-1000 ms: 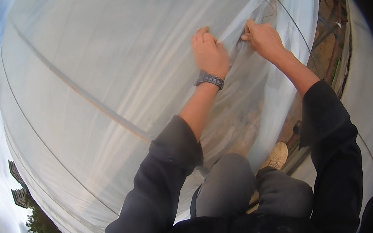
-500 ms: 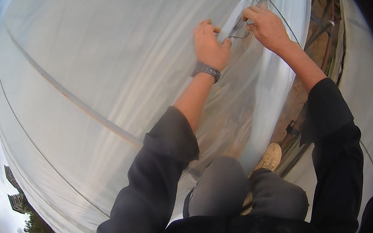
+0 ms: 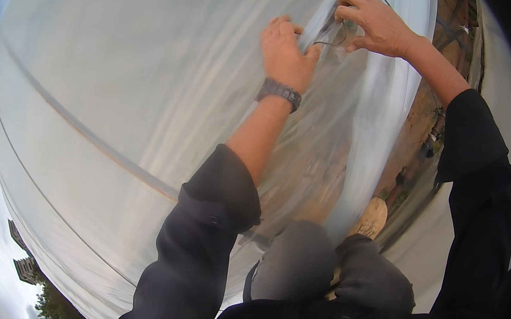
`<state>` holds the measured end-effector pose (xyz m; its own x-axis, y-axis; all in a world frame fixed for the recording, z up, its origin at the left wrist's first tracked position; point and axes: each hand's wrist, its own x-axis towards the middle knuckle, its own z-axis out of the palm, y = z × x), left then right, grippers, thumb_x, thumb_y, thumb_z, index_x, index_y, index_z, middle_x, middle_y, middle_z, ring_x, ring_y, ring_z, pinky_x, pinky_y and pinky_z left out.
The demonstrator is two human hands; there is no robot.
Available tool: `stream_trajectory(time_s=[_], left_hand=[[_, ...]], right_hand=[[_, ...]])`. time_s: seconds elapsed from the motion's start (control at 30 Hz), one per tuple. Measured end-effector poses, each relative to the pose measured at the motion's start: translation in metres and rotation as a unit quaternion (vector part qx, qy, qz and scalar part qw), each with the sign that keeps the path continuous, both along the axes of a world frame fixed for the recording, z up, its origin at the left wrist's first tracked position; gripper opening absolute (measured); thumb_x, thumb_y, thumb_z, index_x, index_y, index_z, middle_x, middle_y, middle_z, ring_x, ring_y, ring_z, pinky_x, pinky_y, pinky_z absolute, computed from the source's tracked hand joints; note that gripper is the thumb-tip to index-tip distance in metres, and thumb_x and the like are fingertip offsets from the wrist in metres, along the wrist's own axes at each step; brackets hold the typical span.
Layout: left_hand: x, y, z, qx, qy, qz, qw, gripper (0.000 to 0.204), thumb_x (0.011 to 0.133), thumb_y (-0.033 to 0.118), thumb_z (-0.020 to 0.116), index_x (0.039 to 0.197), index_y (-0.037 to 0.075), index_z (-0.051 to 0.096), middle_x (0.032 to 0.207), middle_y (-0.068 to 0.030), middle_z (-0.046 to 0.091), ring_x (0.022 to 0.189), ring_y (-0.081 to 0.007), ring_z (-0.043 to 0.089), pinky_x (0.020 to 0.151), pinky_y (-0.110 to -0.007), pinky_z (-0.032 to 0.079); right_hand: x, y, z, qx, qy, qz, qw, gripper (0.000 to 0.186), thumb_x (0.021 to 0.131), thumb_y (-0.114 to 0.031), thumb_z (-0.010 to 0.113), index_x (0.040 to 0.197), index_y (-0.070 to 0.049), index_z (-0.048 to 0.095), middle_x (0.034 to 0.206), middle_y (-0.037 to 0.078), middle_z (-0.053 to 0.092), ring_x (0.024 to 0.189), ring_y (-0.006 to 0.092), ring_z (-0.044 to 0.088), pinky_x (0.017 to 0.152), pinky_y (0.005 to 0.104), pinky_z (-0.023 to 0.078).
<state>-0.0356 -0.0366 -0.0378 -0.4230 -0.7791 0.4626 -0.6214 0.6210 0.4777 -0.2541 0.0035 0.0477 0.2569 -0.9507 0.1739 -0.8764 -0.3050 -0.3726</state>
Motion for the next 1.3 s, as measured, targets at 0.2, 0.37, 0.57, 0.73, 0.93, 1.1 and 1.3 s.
stream_trajectory(time_s=[0.2, 0.37, 0.57, 0.73, 0.93, 1.1, 1.3], left_hand=[[-0.001, 0.0, 0.002, 0.013, -0.025, 0.009, 1.0, 0.051, 0.079, 0.022, 0.084, 0.117, 0.002, 0.058, 0.148, -0.0275, 0.052, 0.139, -0.0439, 0.044, 0.115, -0.051, 0.037], [0.001, 0.002, 0.001, 0.03, -0.03, 0.004, 0.999, 0.049, 0.083, 0.024, 0.082, 0.118, 0.001, 0.056, 0.151, -0.0284, 0.05, 0.145, -0.0451, 0.039, 0.119, -0.054, 0.03], [-0.002, 0.004, 0.001, 0.056, -0.041, 0.01, 0.998, 0.049, 0.086, 0.024, 0.08, 0.121, 0.001, 0.054, 0.153, -0.03, 0.047, 0.15, -0.0449, 0.034, 0.124, -0.058, 0.021], [-0.003, 0.005, 0.002, 0.067, -0.043, 0.009, 0.997, 0.049, 0.087, 0.023, 0.079, 0.121, 0.0, 0.054, 0.154, -0.0296, 0.046, 0.15, -0.0446, 0.035, 0.124, -0.06, 0.021], [-0.002, 0.003, 0.002, 0.067, -0.054, 0.011, 0.996, 0.05, 0.087, 0.023, 0.079, 0.122, -0.002, 0.054, 0.154, -0.0294, 0.046, 0.149, -0.0452, 0.036, 0.123, -0.06, 0.022], [-0.002, 0.002, 0.0, 0.054, -0.06, 0.012, 0.997, 0.05, 0.088, 0.024, 0.078, 0.123, -0.003, 0.053, 0.154, -0.0288, 0.046, 0.148, -0.0453, 0.036, 0.123, -0.061, 0.022], [-0.002, 0.004, 0.005, 0.046, -0.061, 0.007, 0.997, 0.057, 0.089, 0.026, 0.077, 0.13, -0.004, 0.051, 0.15, -0.0274, 0.05, 0.148, -0.0444, 0.036, 0.123, -0.061, 0.022]], right_hand=[[-0.009, -0.022, -0.004, 0.027, -0.006, 0.072, 0.997, 0.042, 0.071, -0.023, 0.088, 0.099, -0.007, 0.06, 0.097, 0.006, 0.058, 0.11, 0.0284, 0.055, 0.105, 0.0425, 0.044], [-0.007, -0.042, 0.011, 0.098, 0.001, 0.134, 0.986, 0.04, 0.072, -0.024, 0.087, 0.098, -0.007, 0.06, 0.096, 0.006, 0.058, 0.109, 0.0282, 0.055, 0.105, 0.0424, 0.044], [0.0, -0.062, 0.024, 0.163, 0.017, 0.179, 0.97, 0.038, 0.074, -0.024, 0.086, 0.097, -0.007, 0.061, 0.095, 0.006, 0.058, 0.108, 0.028, 0.055, 0.105, 0.0422, 0.044], [0.005, -0.072, 0.03, 0.191, 0.025, 0.197, 0.961, 0.036, 0.075, -0.024, 0.085, 0.096, -0.007, 0.061, 0.095, 0.006, 0.058, 0.108, 0.0279, 0.055, 0.105, 0.0421, 0.044], [0.009, -0.076, 0.03, 0.199, 0.024, 0.208, 0.957, 0.034, 0.076, -0.025, 0.084, 0.095, -0.007, 0.062, 0.094, 0.006, 0.058, 0.107, 0.0277, 0.055, 0.105, 0.042, 0.044], [0.01, -0.075, 0.03, 0.198, 0.021, 0.213, 0.957, 0.033, 0.077, -0.025, 0.083, 0.094, -0.007, 0.062, 0.094, 0.006, 0.058, 0.106, 0.0276, 0.054, 0.105, 0.0419, 0.044], [0.012, -0.069, 0.027, 0.202, 0.016, 0.213, 0.956, 0.031, 0.078, -0.025, 0.082, 0.093, -0.007, 0.063, 0.093, 0.006, 0.058, 0.106, 0.0274, 0.054, 0.105, 0.0417, 0.044]])
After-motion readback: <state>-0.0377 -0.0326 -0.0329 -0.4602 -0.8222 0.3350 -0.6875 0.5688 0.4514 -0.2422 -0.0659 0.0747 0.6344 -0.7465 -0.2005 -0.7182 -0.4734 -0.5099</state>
